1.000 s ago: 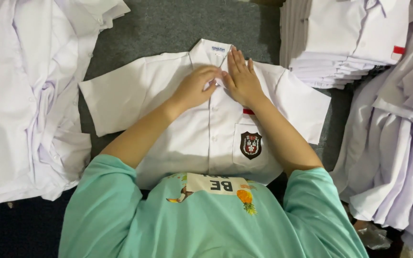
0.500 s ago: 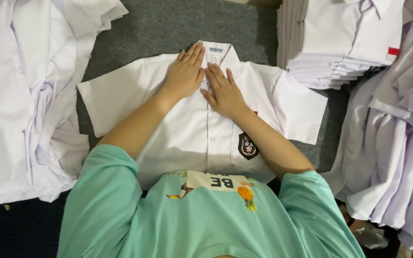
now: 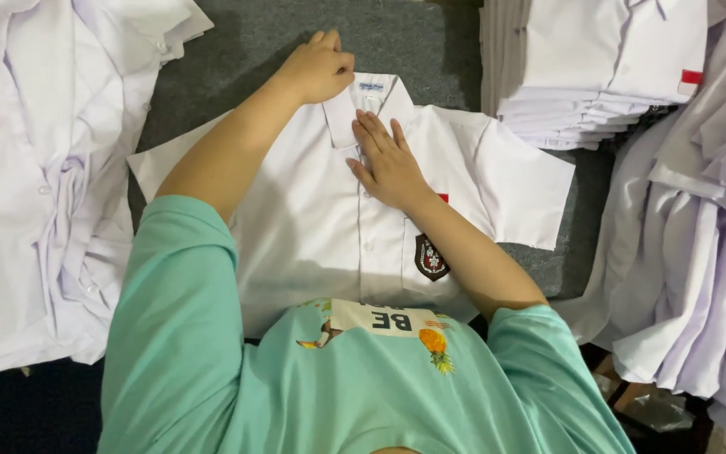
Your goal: The person buttons the collar of a white school shirt and then folds it into a neat rectangle for packaging.
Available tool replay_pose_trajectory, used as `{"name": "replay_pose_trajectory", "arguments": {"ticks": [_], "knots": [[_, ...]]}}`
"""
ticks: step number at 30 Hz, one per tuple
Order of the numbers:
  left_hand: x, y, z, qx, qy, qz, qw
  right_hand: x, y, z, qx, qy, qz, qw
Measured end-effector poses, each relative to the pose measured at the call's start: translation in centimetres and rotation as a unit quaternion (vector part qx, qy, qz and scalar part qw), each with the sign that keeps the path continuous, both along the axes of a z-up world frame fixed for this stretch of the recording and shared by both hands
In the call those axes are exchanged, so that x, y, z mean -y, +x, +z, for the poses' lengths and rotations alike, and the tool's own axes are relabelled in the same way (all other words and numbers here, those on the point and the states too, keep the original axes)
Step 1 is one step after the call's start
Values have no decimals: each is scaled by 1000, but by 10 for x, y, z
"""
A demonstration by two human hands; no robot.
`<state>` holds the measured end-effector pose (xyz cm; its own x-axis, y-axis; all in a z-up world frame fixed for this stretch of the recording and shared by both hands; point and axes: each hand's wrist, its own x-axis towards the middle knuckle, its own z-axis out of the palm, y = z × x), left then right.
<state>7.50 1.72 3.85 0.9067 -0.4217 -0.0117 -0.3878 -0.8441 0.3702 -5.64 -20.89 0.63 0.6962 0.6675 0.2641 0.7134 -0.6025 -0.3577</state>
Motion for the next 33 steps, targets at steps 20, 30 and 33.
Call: {"name": "replay_pose_trajectory", "arguments": {"ticks": [20,30,33], "knots": [[11,-14,-20,333,88,-26,938,4,2,12,-70,21,9,997],[75,-139,-32,102,14,41,994,22,71,30,-30,169,-201,965],[72,-140,-24,74,18,32,997,38,122,-6,-81,162,-170,969]]}}
